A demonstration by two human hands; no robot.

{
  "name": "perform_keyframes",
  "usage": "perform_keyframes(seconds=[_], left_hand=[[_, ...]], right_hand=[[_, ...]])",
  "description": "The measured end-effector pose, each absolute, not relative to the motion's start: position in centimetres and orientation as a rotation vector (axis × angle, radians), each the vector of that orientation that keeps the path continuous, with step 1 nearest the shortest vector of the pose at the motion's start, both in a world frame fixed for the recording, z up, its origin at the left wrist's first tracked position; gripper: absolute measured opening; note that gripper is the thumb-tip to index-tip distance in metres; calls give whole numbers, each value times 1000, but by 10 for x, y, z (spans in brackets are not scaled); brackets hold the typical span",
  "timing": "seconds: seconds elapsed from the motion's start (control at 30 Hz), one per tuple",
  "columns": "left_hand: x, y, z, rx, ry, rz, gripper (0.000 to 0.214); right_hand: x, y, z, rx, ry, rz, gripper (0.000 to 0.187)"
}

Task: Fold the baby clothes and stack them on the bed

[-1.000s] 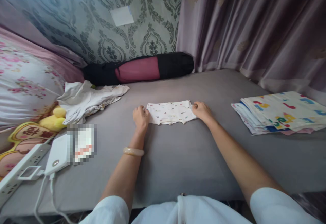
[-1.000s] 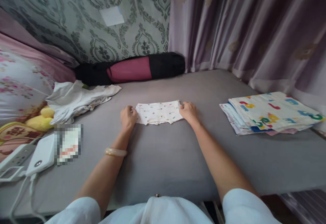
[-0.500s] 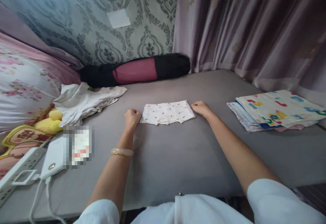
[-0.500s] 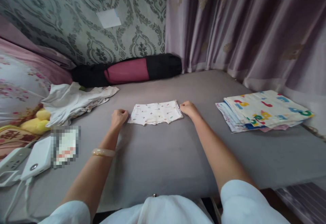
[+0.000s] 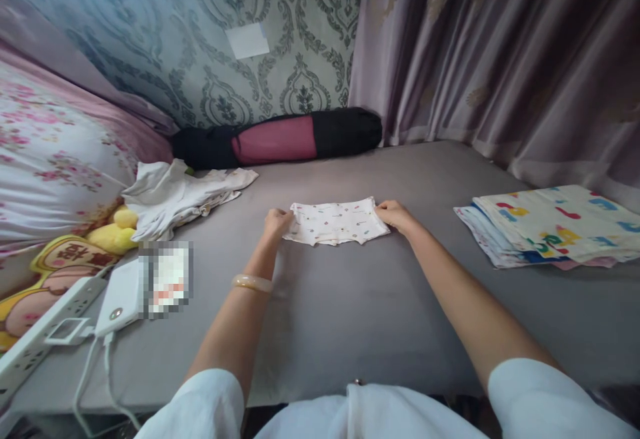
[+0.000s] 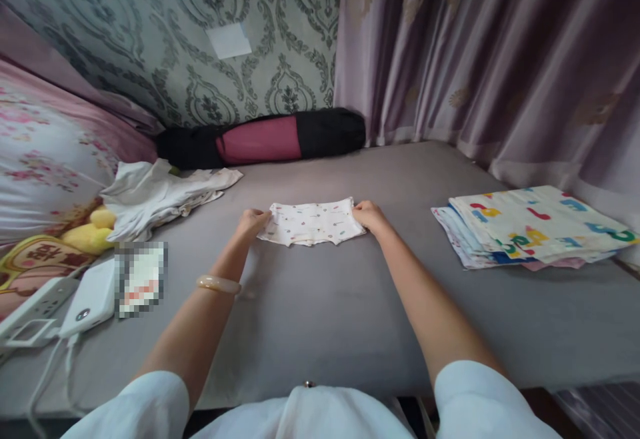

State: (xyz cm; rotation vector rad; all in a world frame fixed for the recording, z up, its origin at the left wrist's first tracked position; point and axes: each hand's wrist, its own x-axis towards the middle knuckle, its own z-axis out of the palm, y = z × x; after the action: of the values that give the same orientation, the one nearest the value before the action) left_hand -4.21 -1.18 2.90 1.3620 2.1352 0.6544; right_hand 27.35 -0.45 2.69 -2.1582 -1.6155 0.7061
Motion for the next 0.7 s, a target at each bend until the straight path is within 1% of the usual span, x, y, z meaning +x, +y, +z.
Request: perform_keyframes(seconds=[0.2, 0.37, 0.53, 0.7], left_hand=[[-40, -12, 34, 1381, 2045, 682, 23], [-37, -16, 44, 1466, 2067, 614, 20], [-35, -18, 52, 1549, 2067, 553, 21], [-30, -20, 65, 1614, 2030, 606, 22]], right_hand=[[271, -6, 27, -2071, -1585, 780, 26], [267, -9, 29, -2043, -1606, 844, 24], [265, -14, 33, -2065, -1639, 790, 19], [267, -18, 39, -2086, -1634, 749, 21]])
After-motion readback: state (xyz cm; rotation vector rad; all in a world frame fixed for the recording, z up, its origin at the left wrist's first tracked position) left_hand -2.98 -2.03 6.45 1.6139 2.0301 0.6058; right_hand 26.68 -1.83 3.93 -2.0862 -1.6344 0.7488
